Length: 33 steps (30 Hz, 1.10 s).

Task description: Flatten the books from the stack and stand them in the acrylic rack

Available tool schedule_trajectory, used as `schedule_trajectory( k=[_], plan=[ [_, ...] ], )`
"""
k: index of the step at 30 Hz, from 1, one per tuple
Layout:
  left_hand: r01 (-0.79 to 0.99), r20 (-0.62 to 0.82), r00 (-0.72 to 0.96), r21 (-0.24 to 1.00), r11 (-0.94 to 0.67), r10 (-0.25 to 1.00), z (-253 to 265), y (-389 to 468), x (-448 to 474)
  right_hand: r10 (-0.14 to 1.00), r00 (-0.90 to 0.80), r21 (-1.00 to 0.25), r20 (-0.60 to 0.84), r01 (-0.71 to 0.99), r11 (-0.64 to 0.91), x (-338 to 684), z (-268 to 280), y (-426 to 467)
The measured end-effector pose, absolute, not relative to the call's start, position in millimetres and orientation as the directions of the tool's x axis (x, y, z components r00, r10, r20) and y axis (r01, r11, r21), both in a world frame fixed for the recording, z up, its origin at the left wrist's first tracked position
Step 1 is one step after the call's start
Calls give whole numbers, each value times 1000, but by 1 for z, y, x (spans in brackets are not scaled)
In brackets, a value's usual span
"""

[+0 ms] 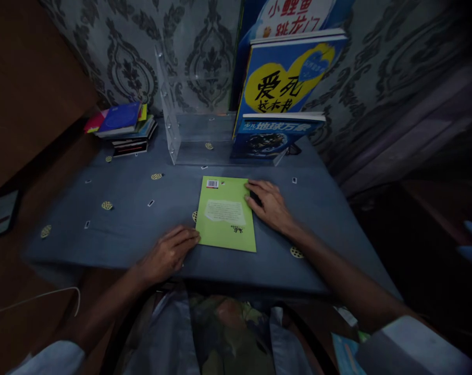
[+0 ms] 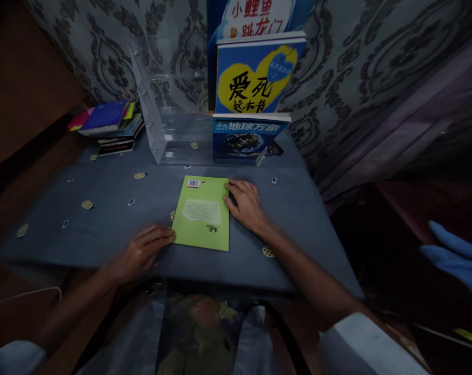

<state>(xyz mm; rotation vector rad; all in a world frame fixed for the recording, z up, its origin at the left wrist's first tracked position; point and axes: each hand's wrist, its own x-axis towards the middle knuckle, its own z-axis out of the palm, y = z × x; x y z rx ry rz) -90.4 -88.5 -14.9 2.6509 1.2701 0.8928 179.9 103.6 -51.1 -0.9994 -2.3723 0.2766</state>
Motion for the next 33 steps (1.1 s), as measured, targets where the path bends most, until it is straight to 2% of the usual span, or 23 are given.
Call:
schedule_trajectory(
  k=[3,7,9,17,24,33],
  plan=[
    [743,451,491,230,-629,745,-13,-98,-85,675,-615,-342,407,583,737,166,-40,66],
    [787,444,471,179,-590,762,-19,-106,-81,473,-798,-377,373,335,863,132,-23,-12],
    [794,447,462,176,-582,766,-22,-108,-80,416,-843,-401,342,270,876,117,-20,-41],
    [783,472,438,218,-582,765,-22,-107,-78,452,-837,-343,308,345,874,133,-34,-51],
    [784,488,433,211,-583,758,-25,-107,-77,560,-764,-331,322,463,822,174,-43,-52],
    [810,393,454,193,-554,800,-16,-93,-71,563,-752,-315,343,472,823,186,-47,-48]
  ],
)
